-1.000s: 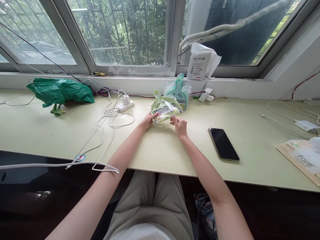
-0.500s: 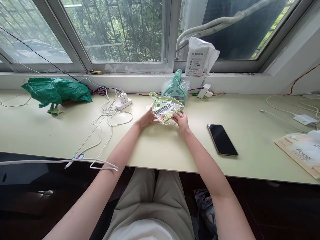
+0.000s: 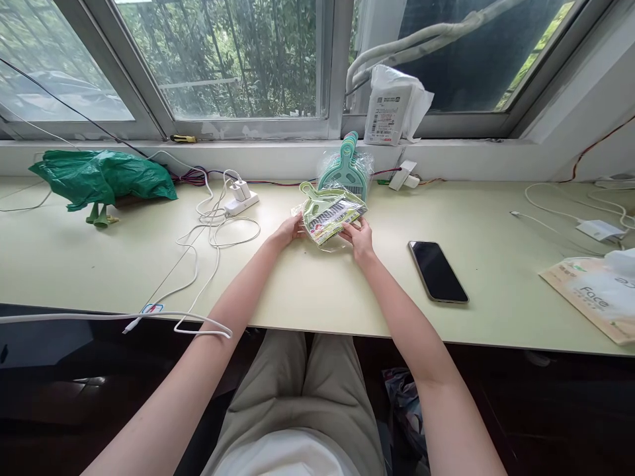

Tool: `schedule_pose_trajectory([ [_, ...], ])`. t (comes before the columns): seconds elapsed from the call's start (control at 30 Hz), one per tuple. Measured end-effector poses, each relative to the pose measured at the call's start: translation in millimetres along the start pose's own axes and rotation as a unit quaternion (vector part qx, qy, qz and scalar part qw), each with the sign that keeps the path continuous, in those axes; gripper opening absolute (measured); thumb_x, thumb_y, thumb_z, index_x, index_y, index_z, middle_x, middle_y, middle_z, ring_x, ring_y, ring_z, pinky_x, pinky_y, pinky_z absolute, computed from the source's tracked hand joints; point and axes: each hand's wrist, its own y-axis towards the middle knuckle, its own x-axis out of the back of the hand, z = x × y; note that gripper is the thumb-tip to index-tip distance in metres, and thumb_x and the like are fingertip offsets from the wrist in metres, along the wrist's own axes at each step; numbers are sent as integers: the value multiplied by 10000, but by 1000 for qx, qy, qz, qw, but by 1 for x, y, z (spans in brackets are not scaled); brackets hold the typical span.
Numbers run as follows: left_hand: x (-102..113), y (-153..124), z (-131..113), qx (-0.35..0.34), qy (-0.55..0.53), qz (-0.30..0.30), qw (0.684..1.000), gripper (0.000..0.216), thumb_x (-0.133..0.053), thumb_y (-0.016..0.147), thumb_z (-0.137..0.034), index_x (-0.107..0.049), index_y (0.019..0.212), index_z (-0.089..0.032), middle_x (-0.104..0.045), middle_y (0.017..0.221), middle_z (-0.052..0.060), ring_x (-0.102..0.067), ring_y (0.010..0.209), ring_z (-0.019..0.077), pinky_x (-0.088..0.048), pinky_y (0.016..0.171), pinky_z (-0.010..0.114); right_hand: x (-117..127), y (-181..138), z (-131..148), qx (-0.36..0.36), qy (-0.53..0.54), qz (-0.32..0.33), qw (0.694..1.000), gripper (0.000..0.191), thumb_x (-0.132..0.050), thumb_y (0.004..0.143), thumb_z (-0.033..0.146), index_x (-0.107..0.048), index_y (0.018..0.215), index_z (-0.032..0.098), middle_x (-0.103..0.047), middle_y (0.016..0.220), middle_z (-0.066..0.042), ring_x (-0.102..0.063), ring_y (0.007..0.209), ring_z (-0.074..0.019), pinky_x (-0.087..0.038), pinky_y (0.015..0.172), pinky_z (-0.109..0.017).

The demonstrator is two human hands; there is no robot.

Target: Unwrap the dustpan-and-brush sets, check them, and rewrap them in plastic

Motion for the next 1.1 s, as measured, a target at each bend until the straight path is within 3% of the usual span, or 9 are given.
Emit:
schedule_pose_trajectory([
  [0.17,4,3,-4,-43,-54,-93,993,238,-572,945,-359,-693,1002,-162,-732,965,80,-689,828,162,-555,785,287,-2,-4,5,6,-20,30,999,377,-763,712,222,-608,1055,240,-760,909,6,-753,822,-171,-637,892,-368],
  [0.37,19,2,-7,-80,-63,-125,987,308,-499,982,-415,-701,1074,-200,-720,1161,69,-683,1014,150,-528,837,238,-9,-8,7,-2,-26,67,997,335,-767,705,186,-655,1019,212,-774,858,-4,-756,779,-181,-644,879,-403],
  [0.6,30,2,-12,-124,-83,-173,974,368,-395,1004,-378,-631,1214,-190,-688,1247,86,-682,995,153,-536,819,267,-3,-8,10,0,-34,68,997,332,-754,719,160,-675,1040,189,-779,847,-13,-753,737,-173,-649,854,-392],
  [0.7,33,-3,-17,-176,13,-227,958,395,-396,1003,-424,-667,1154,-180,-701,1203,98,-677,1007,191,-521,830,307,2,-6,13,-13,-59,81,995,347,-756,717,154,-688,1056,175,-779,825,-25,-751,726,-180,-654,823,-389],
  [0.77,33,-9,-20,-234,128,-249,931,393,-451,987,-468,-718,1027,-181,-712,1180,97,-642,1101,226,-484,932,341,3,-5,15,-17,-71,90,993,359,-769,702,157,-698,1054,171,-782,830,-31,-745,709,-178,-656,797,-383],
  [0.87,30,-16,-24,-321,271,-246,873,284,-622,913,-456,-757,915,-206,-707,1219,82,-550,1259,254,-361,1106,361,2,-7,18,-16,-88,109,990,380,-797,675,183,-717,1047,175,-786,860,-36,-735,695,-169,-657,769,-371],
  [0.9,30,-18,-24,-329,289,-236,868,249,-664,888,-440,-764,905,-212,-714,1206,79,-553,1257,254,-349,1118,356,2,-7,19,-17,-95,117,988,387,-811,664,197,-723,1041,177,-787,868,-38,-733,697,-169,-656,768,-374],
  [1.0,30,-17,-23,-289,278,-209,892,198,-709,857,-397,-771,865,-209,-757,1037,78,-657,1085,240,-433,1020,328,-1,-11,21,-21,-106,137,985,416,-847,637,234,-731,1032,181,-787,876,-46,-734,717,-180,-653,783,-398],
  [1.1,33,-11,-19,-264,260,-220,903,150,-726,834,-345,-761,818,-200,-761,921,65,-697,957,217,-474,942,301,-3,-13,20,-26,-103,143,984,426,-842,640,241,-729,1046,180,-789,896,-52,-739,736,-184,-652,791,-399],
])
